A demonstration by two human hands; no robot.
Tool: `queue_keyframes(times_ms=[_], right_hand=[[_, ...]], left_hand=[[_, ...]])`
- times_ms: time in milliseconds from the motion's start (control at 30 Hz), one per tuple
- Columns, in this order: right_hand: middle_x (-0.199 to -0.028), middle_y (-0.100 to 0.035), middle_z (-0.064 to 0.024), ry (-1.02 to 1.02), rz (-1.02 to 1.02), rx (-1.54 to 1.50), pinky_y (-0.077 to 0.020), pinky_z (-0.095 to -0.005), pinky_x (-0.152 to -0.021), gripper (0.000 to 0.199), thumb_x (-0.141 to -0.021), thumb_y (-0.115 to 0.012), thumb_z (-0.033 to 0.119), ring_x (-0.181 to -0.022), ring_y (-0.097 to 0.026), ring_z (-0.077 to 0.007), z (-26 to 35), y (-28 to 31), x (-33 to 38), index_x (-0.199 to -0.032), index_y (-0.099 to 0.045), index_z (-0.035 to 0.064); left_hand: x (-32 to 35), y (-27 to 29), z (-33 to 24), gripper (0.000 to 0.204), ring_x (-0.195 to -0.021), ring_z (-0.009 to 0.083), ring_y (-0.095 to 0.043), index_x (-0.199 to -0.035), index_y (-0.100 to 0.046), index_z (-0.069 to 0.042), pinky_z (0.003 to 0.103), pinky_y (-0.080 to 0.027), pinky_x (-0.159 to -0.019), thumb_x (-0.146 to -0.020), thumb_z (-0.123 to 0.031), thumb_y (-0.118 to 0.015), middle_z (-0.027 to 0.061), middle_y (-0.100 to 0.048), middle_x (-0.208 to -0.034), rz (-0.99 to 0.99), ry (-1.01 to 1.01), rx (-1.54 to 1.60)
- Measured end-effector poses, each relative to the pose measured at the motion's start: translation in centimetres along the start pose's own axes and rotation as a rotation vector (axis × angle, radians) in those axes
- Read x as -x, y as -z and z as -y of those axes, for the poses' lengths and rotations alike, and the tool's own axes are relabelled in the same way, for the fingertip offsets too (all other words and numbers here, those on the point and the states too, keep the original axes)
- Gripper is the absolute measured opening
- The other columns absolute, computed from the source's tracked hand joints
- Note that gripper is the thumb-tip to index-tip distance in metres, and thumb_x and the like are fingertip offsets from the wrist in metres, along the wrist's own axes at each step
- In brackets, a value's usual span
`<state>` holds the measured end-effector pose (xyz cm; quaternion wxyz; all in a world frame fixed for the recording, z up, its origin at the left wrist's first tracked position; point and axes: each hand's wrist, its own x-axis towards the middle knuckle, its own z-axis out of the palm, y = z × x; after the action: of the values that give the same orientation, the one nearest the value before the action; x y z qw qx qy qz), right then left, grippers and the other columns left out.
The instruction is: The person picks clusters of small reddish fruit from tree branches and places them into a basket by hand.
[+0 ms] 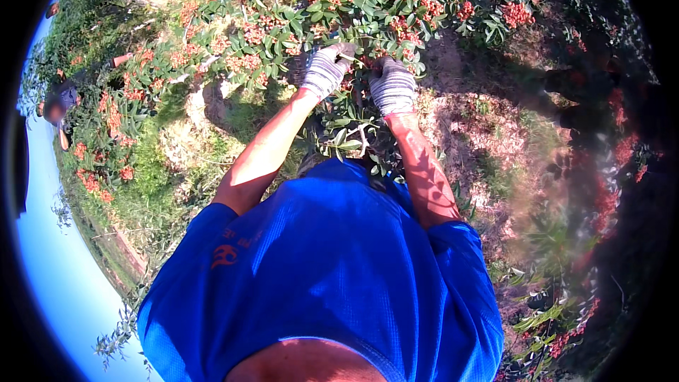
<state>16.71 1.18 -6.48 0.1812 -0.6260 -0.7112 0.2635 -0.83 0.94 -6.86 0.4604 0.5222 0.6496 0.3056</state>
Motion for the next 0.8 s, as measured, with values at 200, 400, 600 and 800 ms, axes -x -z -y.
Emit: queue_keyframes(times_ms=[200,400,600,800], right_hand=[[-0.087,-0.07,-0.0171,-0.054,-0.155,-0.133,-0.0543,-0.0379,-0.073,0.016,-0.084,-0.067,0.014,-0.079,-0.069,-0.0313,-0.1,-1.5,0.3,-0.097,-0.07,0.0074],[-0.082,-0.073,-0.0115,-0.21,-0.097,-0.52,-0.0553,-0.03,-0.07,0.021,-0.081,-0.075,0.011,-0.071,-0.068,-0.0156,-1.1,-0.6,1.6,-0.098,-0.07,0.0016],[-0.087,-0.073,-0.0118,-0.174,-0.043,-0.637,-0.0553,-0.0297,-0.072,0.026,-0.081,-0.075,0.011,-0.075,-0.068,-0.0145,-1.3,0.3,1.3,-0.103,-0.069,-0.0005],[-0.084,-0.073,-0.0106,-0.229,0.032,-0.774,-0.055,-0.0286,-0.069,0.023,-0.082,-0.072,0.009,-0.072,-0.067,-0.0137,-0.3,1.5,0.8,-0.104,-0.069,0.0009]], left_hand=[[0.2,-0.6,1.0,0.033,-0.096,0.0215,-0.066,-0.117,-0.066,-0.005,0.031,-0.051,-0.088,-0.085,0.001,-0.059,0.0133,-0.07,-0.108,0.018,-0.012,-0.022],[2.3,-1.5,-1.1,0.03,-0.105,0.0312,-0.061,-0.104,-0.071,-0.009,0.039,-0.049,-0.094,-0.076,-0.004,-0.064,0.0126,-0.065,-0.112,-0.189,-0.29,-0.339],[2.8,-0.5,-6.0,0.041,-0.115,0.0309,-0.054,-0.114,-0.067,-0.016,0.047,-0.037,-0.101,-0.077,-0.032,-0.071,0.0066,-0.062,-0.124,-0.186,-0.648,-0.763],[0.2,1.4,-7.9,0.025,-0.106,0.0307,-0.061,-0.103,-0.071,-0.01,0.044,-0.044,-0.096,-0.082,-0.024,-0.066,0.0106,-0.069,-0.109,-0.006,-0.735,-0.717]])
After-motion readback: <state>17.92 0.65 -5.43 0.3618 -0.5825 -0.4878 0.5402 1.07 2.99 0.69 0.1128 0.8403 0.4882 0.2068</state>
